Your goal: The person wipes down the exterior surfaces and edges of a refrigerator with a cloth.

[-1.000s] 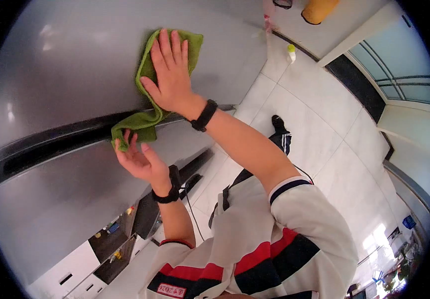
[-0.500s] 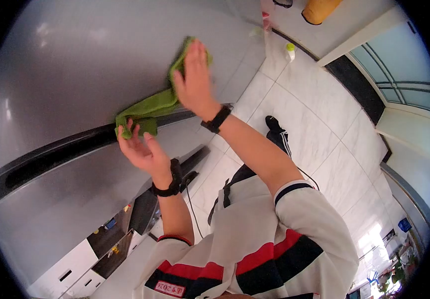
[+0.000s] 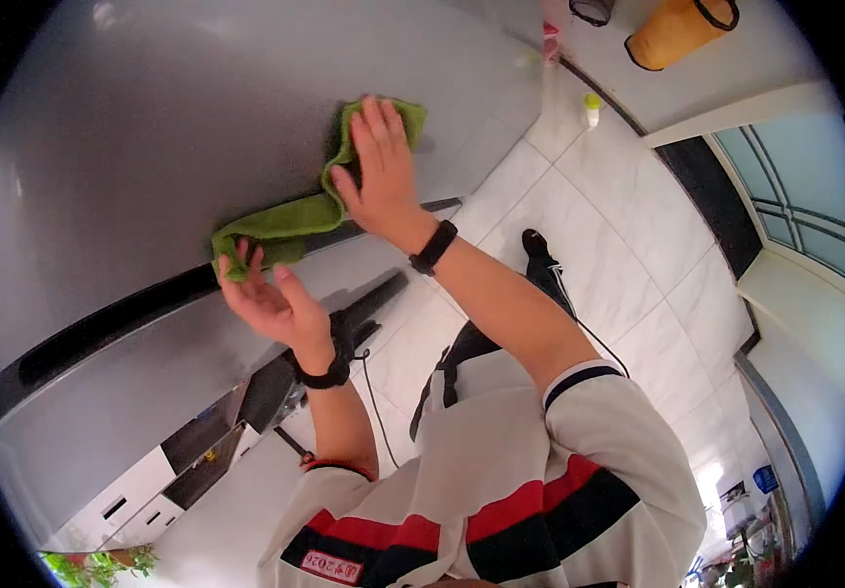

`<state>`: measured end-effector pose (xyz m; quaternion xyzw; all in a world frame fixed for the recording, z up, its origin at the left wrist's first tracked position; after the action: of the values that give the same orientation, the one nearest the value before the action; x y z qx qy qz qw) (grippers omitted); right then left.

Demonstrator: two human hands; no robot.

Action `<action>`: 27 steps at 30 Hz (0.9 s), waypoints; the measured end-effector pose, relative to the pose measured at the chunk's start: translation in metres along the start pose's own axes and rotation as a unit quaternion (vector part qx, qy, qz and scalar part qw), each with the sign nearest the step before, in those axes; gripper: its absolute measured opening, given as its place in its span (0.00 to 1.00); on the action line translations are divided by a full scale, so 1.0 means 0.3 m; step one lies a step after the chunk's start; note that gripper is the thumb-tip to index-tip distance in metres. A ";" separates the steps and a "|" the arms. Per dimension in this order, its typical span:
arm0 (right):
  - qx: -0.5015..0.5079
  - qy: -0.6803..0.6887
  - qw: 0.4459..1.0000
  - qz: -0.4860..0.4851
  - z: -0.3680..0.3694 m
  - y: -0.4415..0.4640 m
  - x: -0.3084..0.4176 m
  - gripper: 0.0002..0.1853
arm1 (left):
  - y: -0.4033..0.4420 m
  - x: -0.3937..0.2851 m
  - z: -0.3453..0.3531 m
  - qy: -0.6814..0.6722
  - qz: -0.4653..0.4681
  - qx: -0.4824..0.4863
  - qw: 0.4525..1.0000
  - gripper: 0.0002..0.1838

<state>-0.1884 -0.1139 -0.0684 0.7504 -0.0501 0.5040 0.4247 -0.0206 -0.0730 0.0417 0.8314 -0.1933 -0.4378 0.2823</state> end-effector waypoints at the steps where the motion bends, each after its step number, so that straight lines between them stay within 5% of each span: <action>1: 0.012 -0.019 0.999 0.037 -0.004 -0.033 -0.047 0.35 | -0.005 -0.005 0.003 0.000 -0.005 0.000 1.000 0.30; 4: 0.022 -0.056 0.990 0.124 -0.032 -0.117 -0.164 0.32 | -0.015 -0.010 0.026 0.011 -0.016 0.006 1.000 0.31; 8: 0.027 -0.102 0.986 0.126 -0.034 -0.129 -0.160 0.30 | -0.028 -0.005 0.033 0.003 -0.009 0.011 1.000 0.30; 15: -0.029 0.028 0.998 0.052 -0.033 -0.015 0.024 0.28 | -0.053 0.030 -0.003 -0.029 -0.023 0.030 0.999 0.30; 27: -0.052 -0.064 0.994 0.065 -0.040 -0.037 -0.005 0.32 | -0.103 0.061 -0.080 -0.078 -0.020 0.059 0.995 0.30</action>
<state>-0.1921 -0.0991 -0.0747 0.7536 -0.1521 0.4779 0.4250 0.0118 -0.0524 0.0216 0.8139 -0.2229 -0.4946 0.2083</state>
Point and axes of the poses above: each hand's wrist, its own y-axis towards the middle knuckle, its own z-axis out of the palm, x = y × z, the point moved 9 cm from there along y, towards the middle knuckle
